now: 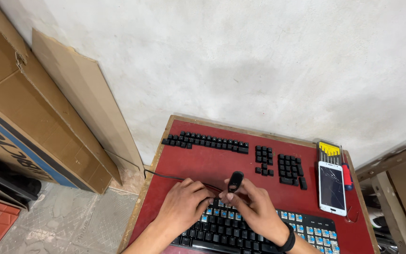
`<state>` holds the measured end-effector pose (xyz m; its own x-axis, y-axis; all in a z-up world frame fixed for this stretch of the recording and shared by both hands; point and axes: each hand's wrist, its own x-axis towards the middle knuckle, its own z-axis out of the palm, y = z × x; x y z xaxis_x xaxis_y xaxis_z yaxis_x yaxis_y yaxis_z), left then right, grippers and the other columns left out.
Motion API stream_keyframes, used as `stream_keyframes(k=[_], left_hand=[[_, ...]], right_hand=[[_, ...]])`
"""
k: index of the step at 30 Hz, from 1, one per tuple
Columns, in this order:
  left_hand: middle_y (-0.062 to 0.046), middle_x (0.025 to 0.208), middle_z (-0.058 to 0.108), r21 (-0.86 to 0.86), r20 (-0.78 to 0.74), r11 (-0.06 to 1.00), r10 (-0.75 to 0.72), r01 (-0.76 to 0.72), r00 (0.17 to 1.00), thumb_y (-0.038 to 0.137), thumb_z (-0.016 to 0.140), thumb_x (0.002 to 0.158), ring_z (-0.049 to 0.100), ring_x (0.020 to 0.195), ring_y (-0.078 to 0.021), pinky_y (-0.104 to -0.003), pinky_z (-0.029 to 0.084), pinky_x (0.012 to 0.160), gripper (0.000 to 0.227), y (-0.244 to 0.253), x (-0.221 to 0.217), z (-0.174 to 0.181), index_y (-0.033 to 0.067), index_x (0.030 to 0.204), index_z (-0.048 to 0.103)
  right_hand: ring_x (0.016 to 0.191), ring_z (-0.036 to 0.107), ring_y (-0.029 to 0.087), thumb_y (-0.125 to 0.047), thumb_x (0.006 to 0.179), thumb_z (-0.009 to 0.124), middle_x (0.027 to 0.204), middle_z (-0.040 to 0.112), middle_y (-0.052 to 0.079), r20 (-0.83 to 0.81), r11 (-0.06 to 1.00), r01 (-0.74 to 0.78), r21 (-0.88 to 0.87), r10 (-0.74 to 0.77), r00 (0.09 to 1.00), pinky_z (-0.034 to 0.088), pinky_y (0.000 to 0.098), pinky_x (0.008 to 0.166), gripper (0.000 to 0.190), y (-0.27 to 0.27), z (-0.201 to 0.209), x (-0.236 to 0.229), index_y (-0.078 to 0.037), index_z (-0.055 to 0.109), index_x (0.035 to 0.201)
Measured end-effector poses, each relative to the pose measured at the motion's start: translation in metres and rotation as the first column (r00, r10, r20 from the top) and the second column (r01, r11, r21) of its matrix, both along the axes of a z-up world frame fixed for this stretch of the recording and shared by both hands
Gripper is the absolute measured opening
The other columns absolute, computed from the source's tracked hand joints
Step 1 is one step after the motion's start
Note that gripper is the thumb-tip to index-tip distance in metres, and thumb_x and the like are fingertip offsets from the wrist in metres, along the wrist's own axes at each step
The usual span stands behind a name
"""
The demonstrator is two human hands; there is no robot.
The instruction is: The person uses a keycap puller to remove keycaps from a mechanical keyboard and places them on the table. The person then uses the puller to remove switches from the keyboard and places them on the table.
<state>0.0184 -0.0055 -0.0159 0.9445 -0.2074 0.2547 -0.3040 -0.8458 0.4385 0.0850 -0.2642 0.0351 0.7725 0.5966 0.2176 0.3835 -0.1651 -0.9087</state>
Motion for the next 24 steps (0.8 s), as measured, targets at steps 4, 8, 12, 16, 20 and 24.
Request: stream_keyframes(k=[4, 8, 12, 16, 20, 24], left_hand=[[-0.001, 0.111, 0.083, -0.005, 0.122, 1.000, -0.020, 0.021, 0.992, 0.027, 0.081, 0.112, 0.068, 0.100, -0.0297, -0.050, 0.060, 0.078, 0.018, 0.003, 0.001, -0.014, 0.0136, 0.112, 0.093], [0.005, 0.113, 0.082, 0.011, 0.077, 1.000, -0.012, 0.011, 0.997, 0.033, 0.079, 0.112, 0.070, 0.105, -0.0291, -0.051, 0.059, 0.082, 0.017, 0.003, 0.000, -0.007, 0.0230, 0.115, 0.092], [0.008, 0.113, 0.081, 0.034, 0.091, 0.999, -0.019, 0.016, 0.996, 0.033, 0.079, 0.113, 0.069, 0.106, -0.0273, -0.050, 0.058, 0.085, 0.016, 0.003, 0.000, -0.014, 0.0228, 0.113, 0.091], [0.010, 0.117, 0.084, 0.023, 0.145, 0.998, -0.056, 0.053, 0.988, 0.033, 0.083, 0.111, 0.070, 0.108, -0.0256, -0.048, 0.057, 0.087, 0.020, 0.005, 0.000, -0.014, 0.0236, 0.124, 0.094], [0.007, 0.116, 0.083, -0.003, 0.198, 0.993, -0.118, 0.121, 0.973, 0.028, 0.081, 0.111, 0.070, 0.104, -0.0267, -0.048, 0.055, 0.082, 0.013, 0.006, 0.000, -0.010, 0.0220, 0.118, 0.091], [0.008, 0.116, 0.083, 0.001, 0.169, 0.992, -0.128, 0.129, 0.977, 0.029, 0.082, 0.112, 0.070, 0.105, -0.0261, -0.048, 0.056, 0.083, 0.012, 0.006, 0.001, -0.009, 0.0210, 0.115, 0.090]], right_hand=[[0.109, 0.102, 0.026, -0.028, 0.115, 0.076, 0.119, 0.099, 0.010, 0.022, 0.998, -0.056, -0.005, 0.056, 0.998, 0.088, 0.0391, 0.102, 0.041, 0.006, -0.013, -0.012, -0.005, 0.075, 0.149], [0.098, 0.099, 0.021, -0.030, 0.117, 0.073, 0.121, 0.099, 0.005, 0.217, 0.986, -0.112, -0.120, 0.136, 0.967, 0.080, 0.0337, 0.085, 0.036, 0.005, -0.032, -0.015, -0.005, 0.077, 0.143], [0.094, 0.097, 0.021, -0.029, 0.120, 0.069, 0.119, 0.098, 0.001, 0.316, 0.982, -0.145, -0.124, 0.178, 0.932, 0.079, 0.0365, 0.086, 0.029, 0.009, -0.029, -0.017, -0.007, 0.079, 0.136], [0.110, 0.097, 0.029, -0.023, 0.120, 0.072, 0.123, 0.096, 0.008, 0.348, 0.972, -0.207, -0.107, 0.232, 0.908, 0.080, 0.0397, 0.098, 0.023, 0.013, -0.023, -0.017, -0.005, 0.080, 0.131], [0.113, 0.093, 0.033, -0.028, 0.125, 0.062, 0.125, 0.092, 0.009, 0.365, 0.941, -0.244, -0.234, 0.317, 0.875, 0.075, 0.0454, 0.096, 0.030, 0.009, -0.027, -0.017, -0.005, 0.078, 0.137], [0.107, 0.095, 0.031, -0.028, 0.125, 0.060, 0.121, 0.095, 0.006, 0.300, 0.946, -0.249, -0.208, 0.304, 0.904, 0.078, 0.0438, 0.093, 0.030, 0.010, -0.027, -0.016, -0.006, 0.078, 0.135]])
